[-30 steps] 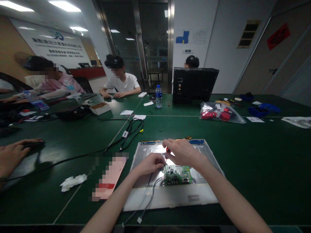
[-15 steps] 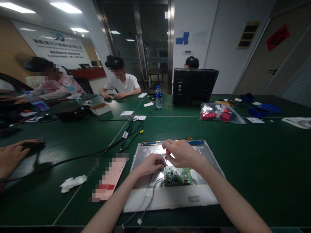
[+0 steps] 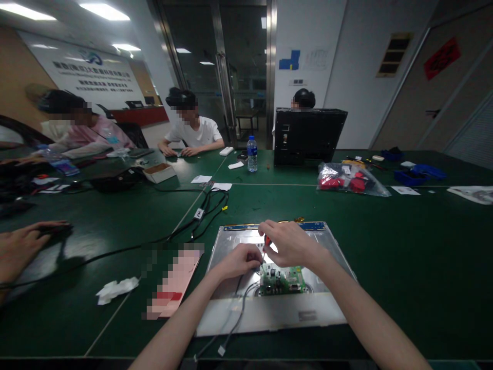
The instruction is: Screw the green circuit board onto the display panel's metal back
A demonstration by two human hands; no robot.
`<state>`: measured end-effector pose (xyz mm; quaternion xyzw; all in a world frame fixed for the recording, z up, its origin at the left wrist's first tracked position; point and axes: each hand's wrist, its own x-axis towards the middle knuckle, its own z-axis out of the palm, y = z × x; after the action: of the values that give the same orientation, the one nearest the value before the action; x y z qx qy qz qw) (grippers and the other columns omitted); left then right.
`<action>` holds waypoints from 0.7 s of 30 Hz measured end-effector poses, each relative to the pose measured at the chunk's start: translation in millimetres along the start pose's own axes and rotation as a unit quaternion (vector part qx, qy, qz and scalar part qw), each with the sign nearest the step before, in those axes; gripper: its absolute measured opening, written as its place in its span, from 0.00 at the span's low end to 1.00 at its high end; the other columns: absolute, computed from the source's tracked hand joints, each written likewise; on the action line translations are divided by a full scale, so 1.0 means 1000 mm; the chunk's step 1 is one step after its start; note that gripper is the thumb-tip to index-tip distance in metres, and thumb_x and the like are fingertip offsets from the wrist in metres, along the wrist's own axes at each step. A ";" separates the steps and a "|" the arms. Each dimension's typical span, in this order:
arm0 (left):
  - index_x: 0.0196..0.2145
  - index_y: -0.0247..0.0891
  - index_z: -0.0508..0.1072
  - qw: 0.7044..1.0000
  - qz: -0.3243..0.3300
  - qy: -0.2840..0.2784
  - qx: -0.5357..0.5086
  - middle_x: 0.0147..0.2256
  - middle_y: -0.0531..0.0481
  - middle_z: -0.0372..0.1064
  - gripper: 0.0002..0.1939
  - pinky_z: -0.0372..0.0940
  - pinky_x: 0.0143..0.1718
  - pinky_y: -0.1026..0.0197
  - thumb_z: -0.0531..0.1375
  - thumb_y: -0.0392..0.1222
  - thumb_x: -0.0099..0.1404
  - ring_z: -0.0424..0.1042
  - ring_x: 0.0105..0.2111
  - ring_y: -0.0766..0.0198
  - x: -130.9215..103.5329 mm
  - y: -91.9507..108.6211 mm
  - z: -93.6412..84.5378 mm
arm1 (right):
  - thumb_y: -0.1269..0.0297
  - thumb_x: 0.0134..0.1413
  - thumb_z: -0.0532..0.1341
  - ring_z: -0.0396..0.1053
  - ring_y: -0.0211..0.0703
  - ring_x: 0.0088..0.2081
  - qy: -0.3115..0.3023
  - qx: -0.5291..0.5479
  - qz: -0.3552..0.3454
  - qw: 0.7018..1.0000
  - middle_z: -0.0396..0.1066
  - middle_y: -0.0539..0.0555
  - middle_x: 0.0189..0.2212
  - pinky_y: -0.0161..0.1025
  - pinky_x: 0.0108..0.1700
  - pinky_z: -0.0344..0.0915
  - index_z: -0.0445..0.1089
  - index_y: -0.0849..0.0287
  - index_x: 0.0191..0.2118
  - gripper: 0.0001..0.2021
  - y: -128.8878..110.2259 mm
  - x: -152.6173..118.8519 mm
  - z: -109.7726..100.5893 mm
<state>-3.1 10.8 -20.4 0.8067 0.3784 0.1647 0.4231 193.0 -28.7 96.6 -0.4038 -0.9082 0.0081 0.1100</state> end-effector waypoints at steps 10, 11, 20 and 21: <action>0.32 0.34 0.74 1.000 0.001 -0.002 0.000 0.27 0.53 0.70 0.07 0.60 0.31 0.66 0.57 0.31 0.55 0.67 0.28 0.65 -0.002 0.003 0.000 | 0.61 0.59 0.58 0.71 0.43 0.32 -0.008 -0.006 0.032 0.999 0.74 0.52 0.33 0.36 0.27 0.48 0.62 0.58 0.39 0.07 0.001 0.005 0.002; 0.32 0.34 0.74 1.000 0.001 -0.001 0.000 0.27 0.53 0.70 0.07 0.60 0.31 0.66 0.57 0.31 0.55 0.67 0.28 0.65 -0.002 0.003 0.000 | 0.60 0.59 0.58 0.71 0.43 0.32 -0.009 -0.003 0.031 0.999 0.74 0.52 0.32 0.35 0.27 0.48 0.63 0.58 0.39 0.07 0.001 0.004 0.002; 0.31 0.34 0.74 1.000 0.002 0.003 0.004 0.26 0.53 0.70 0.07 0.60 0.32 0.66 0.58 0.30 0.54 0.67 0.29 0.65 -0.002 0.006 -0.001 | 0.69 0.55 0.56 0.69 0.42 0.34 0.006 0.004 -0.007 1.000 0.70 0.55 0.38 0.36 0.28 0.53 0.62 0.60 0.42 0.08 -0.001 0.001 0.002; 0.31 0.34 0.74 1.000 0.001 0.003 0.004 0.26 0.53 0.70 0.07 0.60 0.32 0.66 0.58 0.30 0.54 0.67 0.29 0.65 -0.002 0.006 -0.001 | 0.68 0.56 0.56 0.69 0.42 0.34 0.005 0.000 -0.001 1.000 0.71 0.54 0.38 0.36 0.28 0.52 0.62 0.60 0.42 0.07 0.000 0.002 0.003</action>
<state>-1.9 7.9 -14.5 0.8084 0.3790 0.1659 0.4187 190.8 -27.3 94.6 -0.4028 -0.9081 0.0060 0.1141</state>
